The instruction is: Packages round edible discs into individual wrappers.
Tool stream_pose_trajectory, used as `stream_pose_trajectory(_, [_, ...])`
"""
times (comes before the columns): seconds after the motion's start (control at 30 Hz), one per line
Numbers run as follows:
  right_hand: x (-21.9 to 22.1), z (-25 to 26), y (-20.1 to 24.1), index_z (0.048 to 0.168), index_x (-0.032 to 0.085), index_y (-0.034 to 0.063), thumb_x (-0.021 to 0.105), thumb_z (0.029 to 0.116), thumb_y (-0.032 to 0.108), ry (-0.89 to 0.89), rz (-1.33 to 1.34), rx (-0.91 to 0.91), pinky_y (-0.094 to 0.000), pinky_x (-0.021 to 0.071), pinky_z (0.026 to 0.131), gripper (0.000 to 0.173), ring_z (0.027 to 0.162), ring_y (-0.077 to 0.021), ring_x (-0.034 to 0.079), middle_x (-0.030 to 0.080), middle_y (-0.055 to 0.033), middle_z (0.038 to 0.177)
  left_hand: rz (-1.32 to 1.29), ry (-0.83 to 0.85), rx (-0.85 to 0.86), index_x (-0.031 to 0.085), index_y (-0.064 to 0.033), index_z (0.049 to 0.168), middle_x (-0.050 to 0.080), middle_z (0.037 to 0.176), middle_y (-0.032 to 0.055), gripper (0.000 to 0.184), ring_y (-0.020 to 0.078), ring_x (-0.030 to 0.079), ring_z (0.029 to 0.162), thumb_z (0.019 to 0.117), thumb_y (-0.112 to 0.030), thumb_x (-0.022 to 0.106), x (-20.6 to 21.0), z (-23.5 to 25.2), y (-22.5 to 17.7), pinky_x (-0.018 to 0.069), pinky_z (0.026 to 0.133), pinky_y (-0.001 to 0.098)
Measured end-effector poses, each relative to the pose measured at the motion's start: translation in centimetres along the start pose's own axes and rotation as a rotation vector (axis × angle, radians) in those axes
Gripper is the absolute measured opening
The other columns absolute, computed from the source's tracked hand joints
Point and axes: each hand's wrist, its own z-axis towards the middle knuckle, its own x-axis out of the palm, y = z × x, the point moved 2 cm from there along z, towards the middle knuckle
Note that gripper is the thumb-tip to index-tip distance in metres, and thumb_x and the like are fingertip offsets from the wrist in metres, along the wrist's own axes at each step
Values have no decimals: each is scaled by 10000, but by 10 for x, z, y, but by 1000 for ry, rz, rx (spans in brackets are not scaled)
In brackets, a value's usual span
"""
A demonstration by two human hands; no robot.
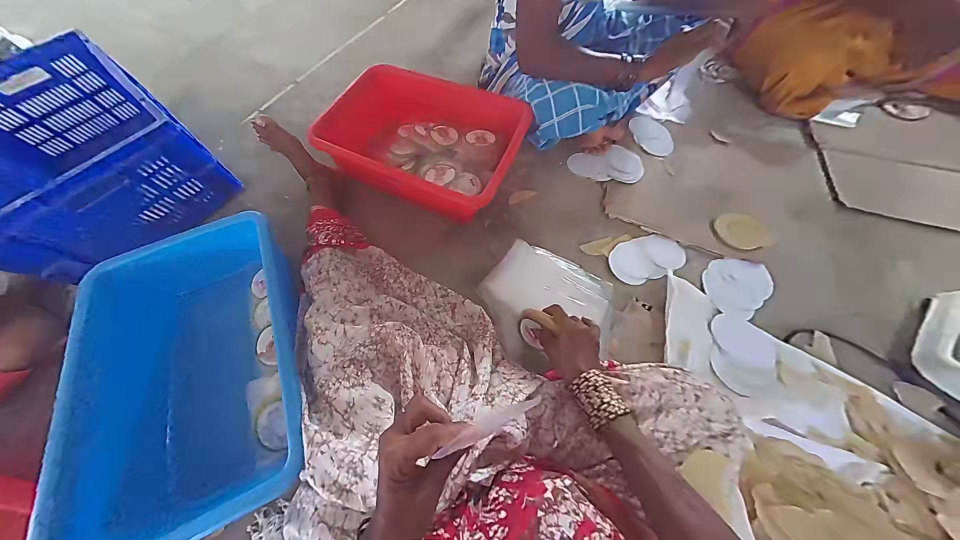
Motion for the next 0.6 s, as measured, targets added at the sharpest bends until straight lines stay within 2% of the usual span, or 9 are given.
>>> stream_pose_trajectory(0.07, [-2,3,6,1243,662,8,692,961,232,58,-66,32,-613,364,1108,361,1077,-423,677,727,-230,1076,2,-2,6,762,-217,1049,657,973,-57,119,-13,618,904,941,-182,726,2,1,1,524,813,127])
stream_pose_trajectory(0.17, [5,-5,7,1040,720,-55,738,912,185,-214,19,-133,-661,444,1005,273,889,-449,712,729,-247,893,23,-7,25,759,-232,1060,649,984,-53,119,-10,613,919,953,-201,716,4,1,-2,516,817,125])
stream_pose_trajectory(0.23, [9,-2,3,1114,717,-37,701,954,236,-66,-24,-76,-658,429,1032,317,987,-465,701,733,-265,990,30,-22,39,757,-223,1052,649,985,-47,113,-7,616,920,948,-199,720,5,2,-4,520,821,125])
stream_pose_trajectory(0.33, [-3,-2,7,1114,703,-56,734,937,260,4,105,2,-688,486,879,364,998,-498,678,705,-307,1012,77,-42,109,753,-216,1039,640,963,-40,91,19,613,934,964,-209,702,2,5,-6,515,847,150])
stream_pose_trajectory(0.4, [-19,-15,9,1023,723,-31,819,816,196,-134,421,-46,-528,558,806,322,865,-310,702,720,-185,896,117,-45,174,748,-201,1034,631,961,-33,86,46,609,968,976,-199,684,-1,5,-9,511,892,182])
stream_pose_trajectory(0.43, [-27,-23,9,982,726,75,828,747,195,-155,632,-91,-330,605,743,282,793,-111,709,732,-17,848,128,-44,202,745,-190,1028,622,959,-29,83,58,606,979,983,-196,675,-2,7,-10,510,913,200])
stream_pose_trajectory(0.47, [-40,-34,12,983,731,143,824,724,175,-78,876,-154,-259,617,726,277,789,-49,714,749,46,870,138,-45,228,739,-181,1023,616,956,-26,82,65,606,984,990,-193,665,-4,9,-11,512,930,213])
stream_pose_trajectory(0.57, [-75,-60,21,1123,781,252,776,873,340,362,1204,-641,-222,599,752,265,868,-56,714,743,42,1186,143,-48,266,736,-174,1035,614,946,-18,84,77,602,990,989,-170,666,-5,14,-11,503,939,226])
stream_pose_trajectory(0.6, [-83,-69,31,1058,781,269,748,907,373,429,1201,-779,-224,600,781,186,899,-60,718,713,53,1277,140,-40,272,736,-174,1040,612,941,-15,85,81,598,989,985,-167,672,-4,16,-11,496,939,231])
